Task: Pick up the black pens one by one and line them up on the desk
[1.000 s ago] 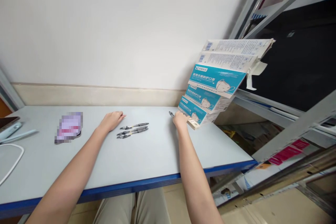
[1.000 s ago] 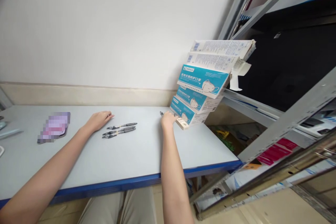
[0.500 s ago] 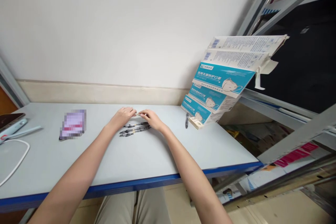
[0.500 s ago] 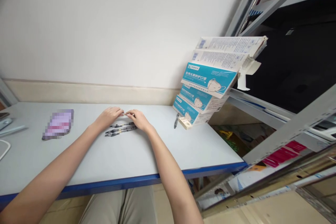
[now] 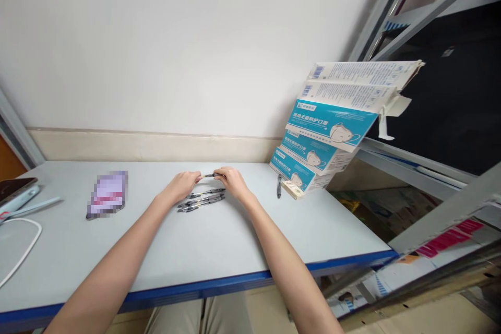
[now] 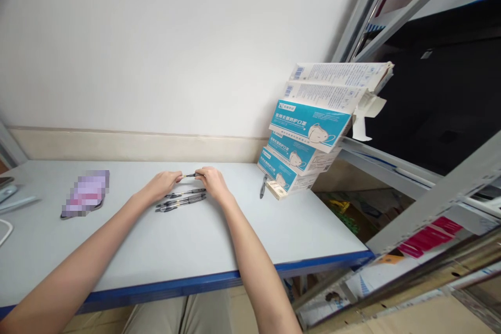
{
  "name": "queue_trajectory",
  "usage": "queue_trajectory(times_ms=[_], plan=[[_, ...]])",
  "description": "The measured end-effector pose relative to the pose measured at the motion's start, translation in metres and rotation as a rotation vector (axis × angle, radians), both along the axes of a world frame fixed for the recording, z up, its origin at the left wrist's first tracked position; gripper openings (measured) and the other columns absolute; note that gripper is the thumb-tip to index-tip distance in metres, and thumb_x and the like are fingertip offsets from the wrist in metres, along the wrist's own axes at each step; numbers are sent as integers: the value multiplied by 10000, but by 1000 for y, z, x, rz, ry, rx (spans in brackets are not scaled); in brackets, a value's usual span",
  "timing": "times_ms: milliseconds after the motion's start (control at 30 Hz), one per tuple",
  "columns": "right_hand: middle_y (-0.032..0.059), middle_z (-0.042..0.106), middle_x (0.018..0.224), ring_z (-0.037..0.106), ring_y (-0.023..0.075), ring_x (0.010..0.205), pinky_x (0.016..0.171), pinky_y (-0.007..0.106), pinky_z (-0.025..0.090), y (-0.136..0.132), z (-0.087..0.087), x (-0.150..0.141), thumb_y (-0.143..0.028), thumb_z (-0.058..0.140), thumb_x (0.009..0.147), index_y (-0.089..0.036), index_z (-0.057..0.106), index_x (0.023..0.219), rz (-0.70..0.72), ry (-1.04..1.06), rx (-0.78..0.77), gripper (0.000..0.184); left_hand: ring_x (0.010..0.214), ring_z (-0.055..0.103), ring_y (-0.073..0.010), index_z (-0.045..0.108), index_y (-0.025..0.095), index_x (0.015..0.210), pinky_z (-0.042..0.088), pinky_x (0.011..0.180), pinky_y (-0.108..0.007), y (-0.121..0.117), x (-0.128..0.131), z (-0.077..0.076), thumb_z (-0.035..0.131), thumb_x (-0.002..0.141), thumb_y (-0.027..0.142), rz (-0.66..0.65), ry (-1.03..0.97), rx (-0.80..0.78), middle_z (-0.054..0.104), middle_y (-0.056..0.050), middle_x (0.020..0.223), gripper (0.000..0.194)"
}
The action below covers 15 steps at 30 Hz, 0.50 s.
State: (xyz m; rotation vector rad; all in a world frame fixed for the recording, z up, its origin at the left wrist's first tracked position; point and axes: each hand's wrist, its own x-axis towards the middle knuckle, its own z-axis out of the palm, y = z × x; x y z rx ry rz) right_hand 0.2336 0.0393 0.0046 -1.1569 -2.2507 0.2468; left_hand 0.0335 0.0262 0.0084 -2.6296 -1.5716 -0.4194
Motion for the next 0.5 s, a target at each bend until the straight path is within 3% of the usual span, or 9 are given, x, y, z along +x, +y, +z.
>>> queue_trajectory(times_ms=[167, 267, 400, 500], plan=[[11, 668, 806, 557, 140, 762, 719, 228, 361, 0, -1, 2, -335, 407, 883, -211, 661, 889, -17, 49, -152, 282, 719, 576, -184, 519, 202, 855, 339, 619, -261, -2, -3, -1, 257, 884, 228, -17, 22, 7, 634, -53, 773, 265], [6, 671, 801, 561, 136, 754, 718, 226, 364, 2, -3, 2, -285, 450, 857, -204, 668, 820, -25, 79, -163, 236, 720, 580, -189, 518, 199, 846, 343, 625, -268, -1, -3, -2, 250, 900, 267, -19, 44, 6, 640, -62, 780, 281], [16, 658, 946, 555, 133, 819, 772, 232, 376, 3, -4, 1, -253, 539, 798, -199, 635, 926, 29, 188, -77, 169, 673, 579, -189, 514, 199, 815, 328, 589, -268, -1, -2, -2, 242, 909, 314, 20, 63, 4, 635, -58, 750, 311], [13, 664, 916, 561, 136, 825, 760, 244, 381, 2, -4, 1, -324, 492, 836, -211, 600, 1014, 0, 161, -141, 237, 685, 582, -191, 502, 203, 806, 315, 577, -268, -2, -2, -1, 251, 906, 288, 8, 88, 19, 638, -49, 755, 283]])
